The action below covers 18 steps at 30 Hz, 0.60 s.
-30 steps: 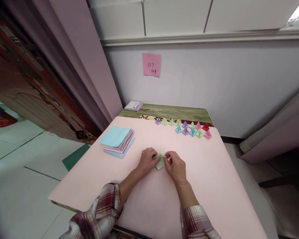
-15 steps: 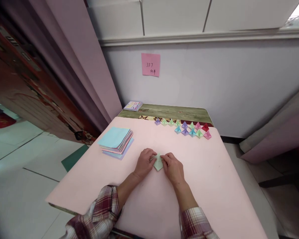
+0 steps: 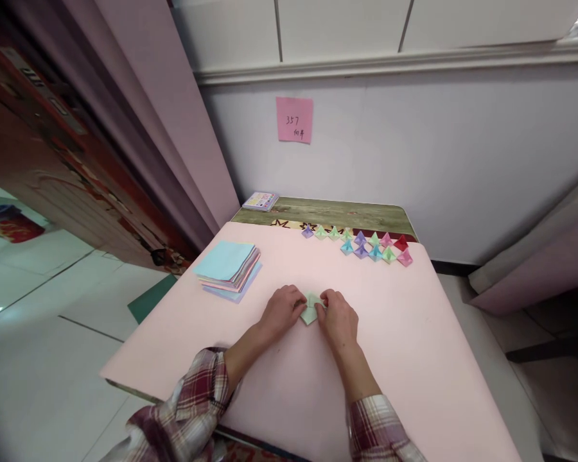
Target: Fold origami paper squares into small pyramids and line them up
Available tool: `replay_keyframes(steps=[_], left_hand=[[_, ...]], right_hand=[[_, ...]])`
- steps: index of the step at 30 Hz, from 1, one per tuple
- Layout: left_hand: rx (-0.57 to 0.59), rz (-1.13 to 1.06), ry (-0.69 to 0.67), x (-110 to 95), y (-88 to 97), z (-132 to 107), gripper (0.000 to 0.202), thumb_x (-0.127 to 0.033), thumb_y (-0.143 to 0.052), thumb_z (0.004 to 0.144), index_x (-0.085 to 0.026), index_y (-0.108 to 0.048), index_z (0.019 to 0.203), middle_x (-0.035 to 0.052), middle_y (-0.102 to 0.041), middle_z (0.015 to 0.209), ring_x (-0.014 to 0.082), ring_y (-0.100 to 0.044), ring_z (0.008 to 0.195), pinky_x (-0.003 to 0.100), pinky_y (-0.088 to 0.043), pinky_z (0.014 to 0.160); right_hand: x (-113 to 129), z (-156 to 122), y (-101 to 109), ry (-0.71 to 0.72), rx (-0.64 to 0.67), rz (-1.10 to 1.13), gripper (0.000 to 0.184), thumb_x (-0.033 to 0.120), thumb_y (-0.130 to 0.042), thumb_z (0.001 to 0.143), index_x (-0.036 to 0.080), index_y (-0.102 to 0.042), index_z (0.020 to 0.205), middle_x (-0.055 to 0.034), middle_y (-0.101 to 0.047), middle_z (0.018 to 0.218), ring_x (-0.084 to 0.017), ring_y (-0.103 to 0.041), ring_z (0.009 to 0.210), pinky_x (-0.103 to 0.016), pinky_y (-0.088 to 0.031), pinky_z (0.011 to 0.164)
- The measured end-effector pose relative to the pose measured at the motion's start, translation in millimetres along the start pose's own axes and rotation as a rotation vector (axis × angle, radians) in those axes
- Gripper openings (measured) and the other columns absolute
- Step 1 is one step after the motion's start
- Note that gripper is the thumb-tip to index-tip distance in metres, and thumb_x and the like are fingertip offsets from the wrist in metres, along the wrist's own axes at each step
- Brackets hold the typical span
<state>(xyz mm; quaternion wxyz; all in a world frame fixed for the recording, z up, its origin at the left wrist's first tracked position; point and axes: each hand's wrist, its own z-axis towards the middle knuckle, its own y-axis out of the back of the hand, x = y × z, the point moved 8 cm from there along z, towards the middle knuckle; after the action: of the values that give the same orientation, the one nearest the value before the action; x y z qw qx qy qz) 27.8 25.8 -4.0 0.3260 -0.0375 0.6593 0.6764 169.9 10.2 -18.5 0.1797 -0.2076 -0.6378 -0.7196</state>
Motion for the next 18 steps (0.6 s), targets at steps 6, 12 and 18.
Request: replay_keyframes(steps=[6, 12, 18], left_hand=[[0.097, -0.016, 0.255, 16.9, 0.1, 19.9, 0.014, -0.016, -0.063, 0.07, -0.022, -0.063, 0.083, 0.0005, -0.063, 0.076, 0.0175, -0.058, 0.072, 0.026, -0.04, 0.063], [0.121, -0.01, 0.151, 2.9, -1.8, 27.9, 0.023, -0.005, -0.058, 0.066, -0.022, -0.06, 0.081, 0.0006, -0.062, 0.079, 0.0182, -0.057, 0.076, 0.027, -0.039, 0.066], [0.116, -0.02, -0.022, -15.2, -8.9, 11.6, 0.015, -0.009, -0.05, 0.077, -0.02, -0.061, 0.077, 0.0039, -0.059, 0.082, 0.0192, -0.054, 0.083, 0.029, -0.041, 0.074]], right_hand=[[-2.9, 7.0, 1.0, -0.062, 0.041, -0.02, 0.005, 0.029, -0.062, 0.075, 0.025, -0.061, 0.078, -0.0003, -0.065, 0.073, -0.018, -0.06, 0.067, -0.025, -0.031, 0.052], [-0.8, 4.6, 3.7, -0.081, 0.075, -0.066, 0.012, 0.034, -0.061, 0.076, 0.024, -0.06, 0.069, -0.0023, -0.064, 0.067, -0.019, -0.06, 0.061, -0.027, -0.029, 0.05], [5.4, 0.8, 4.9, -0.095, 0.07, -0.1, 0.013, 0.031, -0.057, 0.079, 0.024, -0.059, 0.069, -0.0035, -0.067, 0.075, -0.019, -0.061, 0.063, -0.027, -0.03, 0.051]])
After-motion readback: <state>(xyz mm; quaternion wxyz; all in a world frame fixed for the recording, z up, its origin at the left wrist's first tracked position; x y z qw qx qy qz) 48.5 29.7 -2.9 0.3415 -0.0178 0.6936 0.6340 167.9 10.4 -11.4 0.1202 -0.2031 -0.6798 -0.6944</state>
